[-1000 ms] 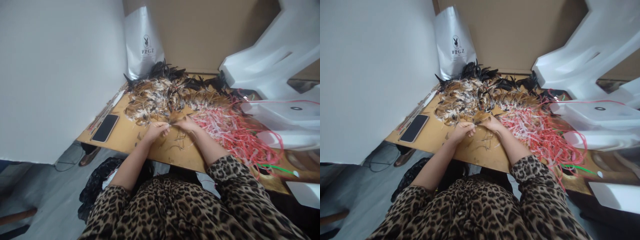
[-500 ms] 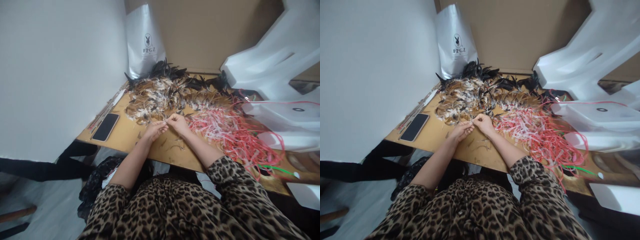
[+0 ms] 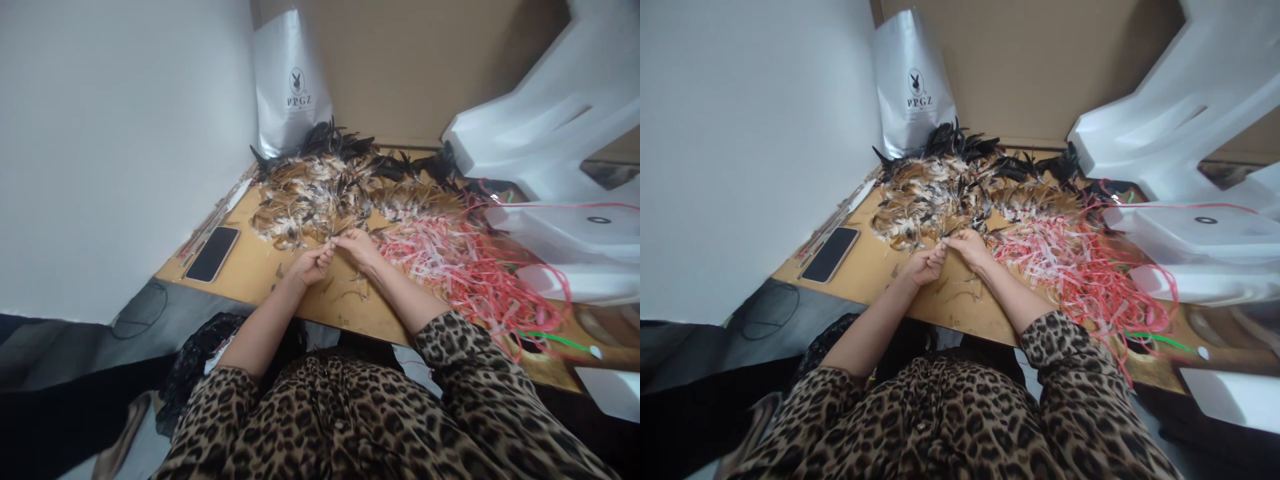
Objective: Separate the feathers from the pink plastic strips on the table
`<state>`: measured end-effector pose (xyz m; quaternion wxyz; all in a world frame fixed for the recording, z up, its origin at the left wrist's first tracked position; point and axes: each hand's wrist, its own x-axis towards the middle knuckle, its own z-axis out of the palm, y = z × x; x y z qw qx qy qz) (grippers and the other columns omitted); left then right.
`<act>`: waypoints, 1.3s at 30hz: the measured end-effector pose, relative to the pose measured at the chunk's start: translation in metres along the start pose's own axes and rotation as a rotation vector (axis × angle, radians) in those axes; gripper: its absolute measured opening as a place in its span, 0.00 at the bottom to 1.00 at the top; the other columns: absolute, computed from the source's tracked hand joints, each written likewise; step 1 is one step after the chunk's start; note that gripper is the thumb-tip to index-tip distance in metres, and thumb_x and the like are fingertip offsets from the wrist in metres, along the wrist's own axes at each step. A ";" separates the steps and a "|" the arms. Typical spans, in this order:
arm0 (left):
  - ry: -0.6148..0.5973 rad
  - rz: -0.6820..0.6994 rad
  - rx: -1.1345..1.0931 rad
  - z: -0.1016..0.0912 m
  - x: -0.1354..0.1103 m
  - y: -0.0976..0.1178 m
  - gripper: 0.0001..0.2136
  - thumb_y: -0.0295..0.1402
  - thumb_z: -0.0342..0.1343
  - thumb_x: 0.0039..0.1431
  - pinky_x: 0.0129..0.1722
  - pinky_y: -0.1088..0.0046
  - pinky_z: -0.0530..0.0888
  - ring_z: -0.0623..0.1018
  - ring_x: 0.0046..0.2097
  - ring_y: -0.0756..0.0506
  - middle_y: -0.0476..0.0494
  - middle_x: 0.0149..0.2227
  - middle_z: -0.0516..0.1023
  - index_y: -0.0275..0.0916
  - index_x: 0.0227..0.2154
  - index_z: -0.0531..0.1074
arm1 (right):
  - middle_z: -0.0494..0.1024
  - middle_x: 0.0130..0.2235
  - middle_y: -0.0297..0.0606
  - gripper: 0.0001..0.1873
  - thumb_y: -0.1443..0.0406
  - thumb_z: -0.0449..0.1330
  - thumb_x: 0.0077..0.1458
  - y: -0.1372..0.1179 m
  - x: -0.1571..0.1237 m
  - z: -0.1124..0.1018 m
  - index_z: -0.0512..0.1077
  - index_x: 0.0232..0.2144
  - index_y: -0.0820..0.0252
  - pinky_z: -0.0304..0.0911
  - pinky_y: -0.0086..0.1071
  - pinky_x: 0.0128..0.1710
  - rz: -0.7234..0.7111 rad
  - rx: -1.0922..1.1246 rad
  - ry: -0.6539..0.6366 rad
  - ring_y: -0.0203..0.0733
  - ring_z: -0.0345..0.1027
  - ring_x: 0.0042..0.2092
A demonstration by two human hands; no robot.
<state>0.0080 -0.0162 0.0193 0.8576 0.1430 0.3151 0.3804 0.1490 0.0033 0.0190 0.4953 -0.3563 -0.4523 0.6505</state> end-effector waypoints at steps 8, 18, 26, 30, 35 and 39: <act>0.011 0.146 0.249 -0.009 0.005 0.000 0.05 0.24 0.56 0.51 0.19 0.90 0.64 0.68 0.20 0.60 0.50 0.21 0.70 0.30 0.32 0.73 | 0.72 0.19 0.31 0.13 0.60 0.67 0.34 -0.006 0.001 -0.005 0.68 0.17 0.62 0.57 0.28 0.28 -0.112 -0.221 0.098 0.31 0.61 0.23; 0.141 0.359 0.848 -0.019 -0.004 0.010 0.12 0.37 0.62 0.43 0.19 0.80 0.66 0.71 0.20 0.54 0.47 0.20 0.73 0.31 0.26 0.73 | 0.71 0.19 0.31 0.14 0.59 0.66 0.34 0.000 0.002 -0.011 0.68 0.17 0.62 0.52 0.27 0.24 -0.068 -0.386 0.146 0.29 0.57 0.22; 0.079 0.692 0.800 -0.019 0.001 0.000 0.11 0.39 0.60 0.45 0.20 0.79 0.61 0.64 0.20 0.58 0.46 0.30 0.74 0.34 0.22 0.73 | 0.67 0.14 0.28 0.15 0.60 0.68 0.30 0.010 0.006 -0.011 0.67 0.15 0.62 0.51 0.26 0.21 0.095 -0.194 0.098 0.28 0.55 0.19; 0.067 0.681 0.662 -0.018 0.004 -0.005 0.11 0.38 0.61 0.44 0.19 0.80 0.57 0.62 0.20 0.58 0.47 0.28 0.73 0.34 0.23 0.73 | 0.69 0.16 0.29 0.16 0.62 0.69 0.28 0.006 0.003 -0.007 0.65 0.15 0.62 0.54 0.25 0.22 0.190 0.008 0.023 0.29 0.59 0.20; 0.093 0.554 0.487 -0.022 0.007 -0.005 0.12 0.39 0.60 0.45 0.19 0.81 0.55 0.62 0.20 0.57 0.51 0.19 0.67 0.34 0.27 0.72 | 0.71 0.18 0.31 0.16 0.67 0.70 0.29 0.000 0.001 -0.006 0.64 0.16 0.62 0.60 0.25 0.25 0.291 0.162 0.008 0.29 0.64 0.23; 0.155 0.535 0.460 -0.025 0.010 -0.005 0.13 0.40 0.60 0.45 0.18 0.81 0.56 0.63 0.20 0.57 0.51 0.18 0.66 0.33 0.24 0.70 | 0.70 0.18 0.30 0.15 0.70 0.69 0.31 0.001 0.001 -0.009 0.64 0.16 0.62 0.61 0.25 0.25 0.299 0.237 -0.008 0.29 0.63 0.22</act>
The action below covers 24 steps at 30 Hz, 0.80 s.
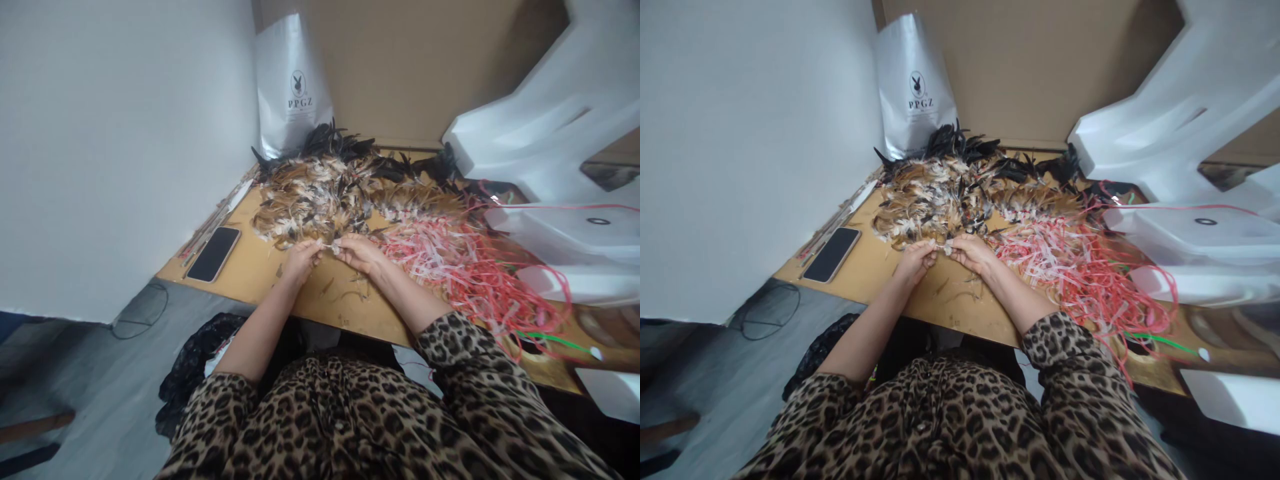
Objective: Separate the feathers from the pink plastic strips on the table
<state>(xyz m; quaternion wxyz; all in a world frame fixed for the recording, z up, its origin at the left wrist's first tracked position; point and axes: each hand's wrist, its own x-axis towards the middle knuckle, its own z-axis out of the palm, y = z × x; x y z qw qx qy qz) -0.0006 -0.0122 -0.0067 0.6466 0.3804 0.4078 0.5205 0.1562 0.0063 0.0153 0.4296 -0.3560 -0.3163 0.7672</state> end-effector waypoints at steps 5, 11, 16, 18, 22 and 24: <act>0.005 -0.046 -0.012 0.002 0.001 0.000 0.13 0.39 0.60 0.45 0.17 0.80 0.56 0.62 0.18 0.57 0.51 0.16 0.65 0.33 0.21 0.69 | 0.70 0.18 0.30 0.16 0.70 0.69 0.31 0.001 0.001 -0.002 0.62 0.16 0.62 0.62 0.25 0.25 0.013 0.016 -0.041 0.29 0.63 0.22; -0.113 0.025 -0.136 0.004 -0.004 0.008 0.11 0.37 0.60 0.46 0.20 0.83 0.59 0.66 0.23 0.57 0.49 0.21 0.68 0.32 0.26 0.72 | 0.71 0.18 0.30 0.16 0.69 0.70 0.29 0.003 0.000 0.001 0.64 0.16 0.62 0.61 0.25 0.25 -0.001 -0.001 -0.036 0.30 0.65 0.22; -0.142 0.078 0.058 0.005 -0.008 0.011 0.14 0.42 0.57 0.50 0.19 0.81 0.59 0.65 0.20 0.57 0.48 0.21 0.71 0.33 0.31 0.74 | 0.71 0.18 0.31 0.15 0.67 0.70 0.29 0.002 -0.002 0.001 0.66 0.16 0.63 0.60 0.24 0.24 0.002 -0.075 -0.043 0.29 0.64 0.22; -0.136 0.118 0.145 0.004 -0.008 0.010 0.14 0.42 0.56 0.50 0.20 0.80 0.62 0.68 0.21 0.55 0.46 0.23 0.74 0.33 0.30 0.74 | 0.71 0.18 0.31 0.14 0.67 0.70 0.31 0.003 -0.001 -0.001 0.66 0.16 0.63 0.59 0.24 0.23 0.014 -0.100 -0.040 0.28 0.63 0.22; -0.138 0.177 0.254 0.005 -0.007 0.011 0.15 0.42 0.56 0.50 0.23 0.78 0.67 0.73 0.24 0.53 0.43 0.24 0.76 0.32 0.28 0.74 | 0.71 0.18 0.32 0.13 0.66 0.69 0.33 0.004 0.002 -0.005 0.68 0.17 0.64 0.57 0.23 0.22 0.077 -0.143 -0.035 0.28 0.62 0.22; -0.114 0.177 0.279 0.005 -0.008 0.011 0.15 0.42 0.57 0.49 0.24 0.77 0.68 0.72 0.23 0.53 0.44 0.23 0.75 0.32 0.27 0.74 | 0.70 0.18 0.32 0.13 0.65 0.69 0.32 0.004 0.003 -0.007 0.69 0.18 0.65 0.58 0.23 0.22 0.098 -0.172 -0.029 0.28 0.61 0.21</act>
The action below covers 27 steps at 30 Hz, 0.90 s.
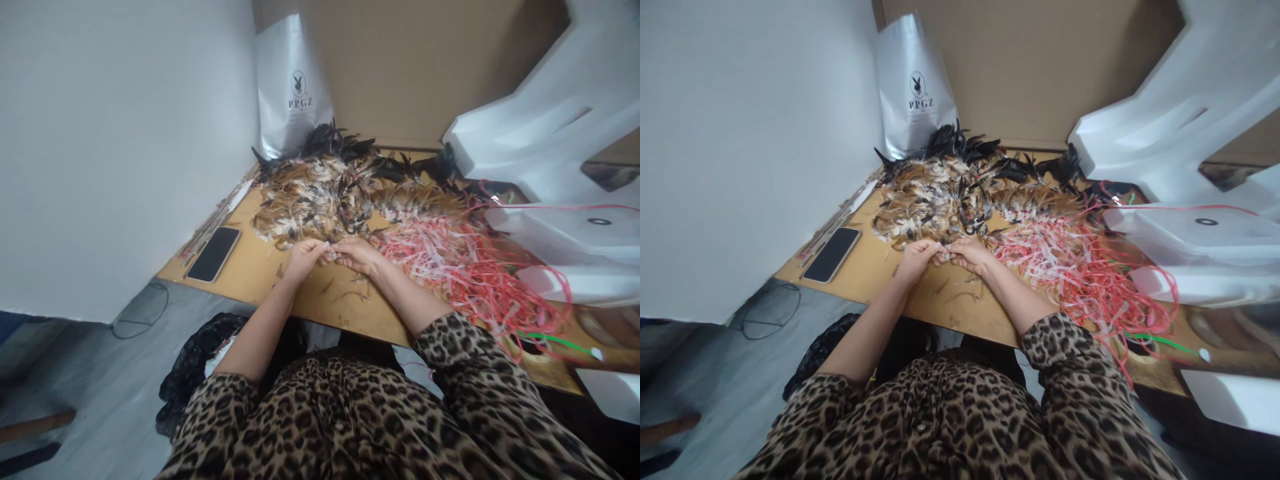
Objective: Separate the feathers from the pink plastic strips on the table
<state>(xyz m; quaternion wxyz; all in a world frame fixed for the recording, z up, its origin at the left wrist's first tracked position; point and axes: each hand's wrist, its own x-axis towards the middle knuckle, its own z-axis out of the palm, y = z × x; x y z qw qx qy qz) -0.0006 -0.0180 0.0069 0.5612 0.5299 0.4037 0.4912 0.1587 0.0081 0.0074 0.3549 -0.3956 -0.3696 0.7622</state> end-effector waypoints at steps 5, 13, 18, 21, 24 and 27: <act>0.046 -0.084 0.025 0.001 0.001 -0.002 0.12 0.38 0.62 0.42 0.28 0.75 0.71 0.73 0.24 0.53 0.45 0.23 0.76 0.32 0.26 0.74 | 0.71 0.19 0.33 0.13 0.62 0.68 0.34 -0.005 -0.003 -0.006 0.71 0.20 0.65 0.56 0.23 0.20 -0.055 -0.285 0.062 0.28 0.61 0.20; 0.124 -0.202 0.038 0.002 0.002 -0.005 0.09 0.31 0.63 0.40 0.28 0.75 0.70 0.71 0.22 0.53 0.46 0.20 0.75 0.31 0.26 0.74 | 0.57 0.12 0.25 0.20 0.52 0.62 0.41 -0.016 -0.012 -0.005 0.66 0.17 0.63 0.38 0.25 0.16 -0.182 -0.693 0.175 0.25 0.44 0.15; 0.120 -0.194 0.050 0.002 0.001 -0.003 0.11 0.30 0.62 0.40 0.28 0.74 0.70 0.71 0.22 0.54 0.46 0.20 0.75 0.30 0.29 0.75 | 0.65 0.17 0.29 0.21 0.51 0.61 0.41 -0.014 -0.014 0.001 0.69 0.20 0.65 0.45 0.25 0.20 -0.293 -0.754 0.084 0.27 0.50 0.20; 0.098 -0.187 0.066 0.002 0.001 -0.006 0.12 0.30 0.63 0.38 0.27 0.75 0.70 0.70 0.22 0.54 0.46 0.20 0.75 0.31 0.29 0.75 | 0.69 0.20 0.32 0.20 0.52 0.60 0.43 -0.013 -0.015 0.005 0.71 0.22 0.66 0.48 0.25 0.22 -0.343 -0.817 0.076 0.28 0.54 0.22; 0.088 -0.156 0.080 0.004 0.001 -0.009 0.11 0.30 0.64 0.36 0.25 0.75 0.69 0.70 0.21 0.54 0.48 0.18 0.73 0.32 0.27 0.75 | 0.72 0.22 0.35 0.19 0.53 0.60 0.44 -0.013 -0.017 0.011 0.71 0.22 0.66 0.52 0.26 0.24 -0.384 -0.828 0.089 0.31 0.58 0.24; 0.104 -0.112 0.097 0.004 0.001 -0.009 0.10 0.32 0.64 0.37 0.24 0.76 0.69 0.70 0.21 0.54 0.48 0.18 0.73 0.32 0.25 0.74 | 0.74 0.23 0.36 0.17 0.54 0.60 0.44 -0.014 -0.016 0.012 0.71 0.22 0.65 0.55 0.27 0.26 -0.406 -0.769 0.099 0.32 0.61 0.25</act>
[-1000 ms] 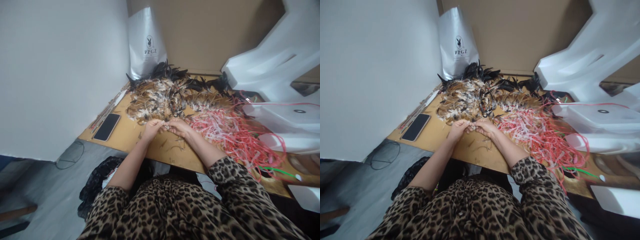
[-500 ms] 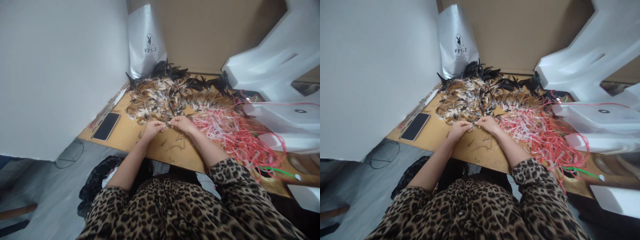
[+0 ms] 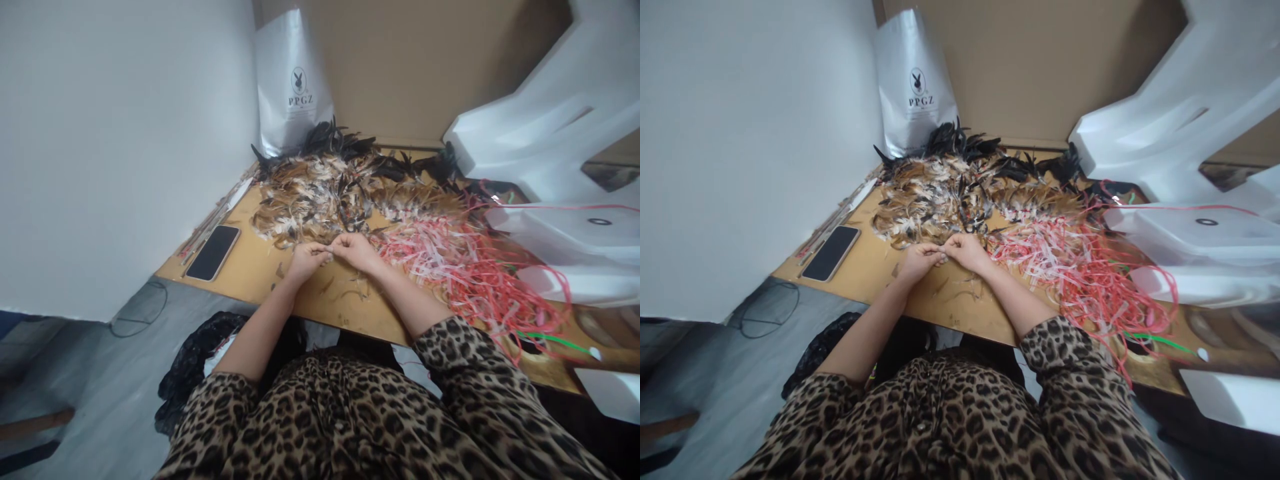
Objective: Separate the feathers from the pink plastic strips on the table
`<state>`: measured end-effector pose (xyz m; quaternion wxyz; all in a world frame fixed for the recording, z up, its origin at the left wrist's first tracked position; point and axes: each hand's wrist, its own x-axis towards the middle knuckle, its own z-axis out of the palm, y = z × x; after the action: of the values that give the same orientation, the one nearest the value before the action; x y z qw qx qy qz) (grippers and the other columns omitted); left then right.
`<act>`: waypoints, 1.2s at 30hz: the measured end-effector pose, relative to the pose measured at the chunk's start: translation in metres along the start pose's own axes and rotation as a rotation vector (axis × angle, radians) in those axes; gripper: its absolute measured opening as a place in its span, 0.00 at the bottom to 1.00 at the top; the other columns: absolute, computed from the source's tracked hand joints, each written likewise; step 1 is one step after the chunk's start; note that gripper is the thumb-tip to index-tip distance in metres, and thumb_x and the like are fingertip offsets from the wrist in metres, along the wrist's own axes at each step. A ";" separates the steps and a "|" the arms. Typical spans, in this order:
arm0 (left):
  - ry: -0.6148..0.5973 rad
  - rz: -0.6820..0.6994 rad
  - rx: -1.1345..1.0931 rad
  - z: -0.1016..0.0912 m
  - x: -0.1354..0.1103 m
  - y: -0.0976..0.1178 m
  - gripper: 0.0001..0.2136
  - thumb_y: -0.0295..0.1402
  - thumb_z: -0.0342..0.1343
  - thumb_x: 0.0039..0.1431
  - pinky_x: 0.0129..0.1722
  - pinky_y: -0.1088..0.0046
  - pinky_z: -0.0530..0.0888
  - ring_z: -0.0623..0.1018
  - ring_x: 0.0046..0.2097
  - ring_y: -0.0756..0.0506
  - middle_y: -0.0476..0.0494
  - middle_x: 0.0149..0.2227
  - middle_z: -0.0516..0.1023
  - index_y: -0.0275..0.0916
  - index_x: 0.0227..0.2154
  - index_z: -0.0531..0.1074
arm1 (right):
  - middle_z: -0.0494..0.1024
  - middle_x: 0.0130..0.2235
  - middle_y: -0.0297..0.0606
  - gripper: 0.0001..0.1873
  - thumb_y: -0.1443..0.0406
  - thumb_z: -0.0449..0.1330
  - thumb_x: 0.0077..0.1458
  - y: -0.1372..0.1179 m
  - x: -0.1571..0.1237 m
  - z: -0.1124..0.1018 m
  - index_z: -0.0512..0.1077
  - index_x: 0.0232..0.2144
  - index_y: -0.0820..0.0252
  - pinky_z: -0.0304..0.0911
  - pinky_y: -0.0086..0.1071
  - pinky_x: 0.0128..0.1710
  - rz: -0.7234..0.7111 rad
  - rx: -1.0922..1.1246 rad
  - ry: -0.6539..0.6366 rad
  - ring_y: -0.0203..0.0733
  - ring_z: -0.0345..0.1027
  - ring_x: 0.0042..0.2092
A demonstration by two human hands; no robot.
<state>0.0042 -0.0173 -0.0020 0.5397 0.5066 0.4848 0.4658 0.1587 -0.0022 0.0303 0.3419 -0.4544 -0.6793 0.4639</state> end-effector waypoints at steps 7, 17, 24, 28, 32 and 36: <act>0.005 0.031 0.042 -0.003 0.000 0.000 0.10 0.34 0.63 0.39 0.24 0.76 0.69 0.69 0.20 0.54 0.47 0.19 0.73 0.33 0.24 0.74 | 0.75 0.28 0.37 0.12 0.60 0.61 0.44 0.008 0.001 -0.016 0.74 0.30 0.65 0.60 0.29 0.32 -0.040 -0.012 0.068 0.34 0.64 0.28; -0.082 0.048 0.061 -0.004 -0.002 0.001 0.12 0.38 0.63 0.40 0.26 0.76 0.70 0.70 0.22 0.54 0.47 0.20 0.74 0.33 0.25 0.74 | 0.73 0.29 0.36 0.07 0.66 0.57 0.48 0.013 -0.001 -0.012 0.74 0.30 0.62 0.58 0.28 0.32 -0.328 -0.281 0.018 0.34 0.64 0.31; -0.068 -0.007 -0.015 -0.007 -0.001 0.004 0.12 0.37 0.63 0.40 0.27 0.76 0.70 0.71 0.23 0.54 0.46 0.21 0.75 0.32 0.26 0.73 | 0.74 0.29 0.37 0.07 0.67 0.54 0.50 0.008 -0.002 -0.011 0.72 0.26 0.62 0.57 0.29 0.35 -0.323 -0.336 0.023 0.36 0.64 0.32; -0.054 -0.046 -0.101 -0.009 0.002 0.002 0.13 0.36 0.63 0.39 0.27 0.78 0.69 0.73 0.25 0.53 0.46 0.23 0.75 0.32 0.26 0.72 | 0.73 0.29 0.37 0.07 0.66 0.54 0.51 0.006 -0.002 -0.008 0.71 0.26 0.62 0.57 0.29 0.35 -0.326 -0.333 0.007 0.36 0.64 0.32; -0.047 -0.080 -0.186 -0.012 0.005 -0.002 0.13 0.34 0.64 0.37 0.26 0.79 0.68 0.72 0.24 0.54 0.47 0.22 0.75 0.32 0.26 0.71 | 0.73 0.29 0.37 0.08 0.66 0.54 0.51 0.006 -0.003 -0.007 0.71 0.26 0.63 0.57 0.28 0.34 -0.337 -0.331 -0.037 0.35 0.63 0.32; -0.036 -0.090 -0.215 -0.013 0.006 -0.006 0.14 0.32 0.65 0.36 0.25 0.80 0.66 0.72 0.24 0.55 0.49 0.21 0.74 0.33 0.28 0.71 | 0.73 0.28 0.37 0.08 0.64 0.55 0.50 0.007 -0.002 -0.007 0.71 0.27 0.64 0.57 0.28 0.33 -0.291 -0.264 -0.088 0.35 0.63 0.30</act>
<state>-0.0082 -0.0100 -0.0086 0.6199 0.4320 0.4446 0.4812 0.1681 -0.0011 0.0257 0.3125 -0.3717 -0.8071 0.3359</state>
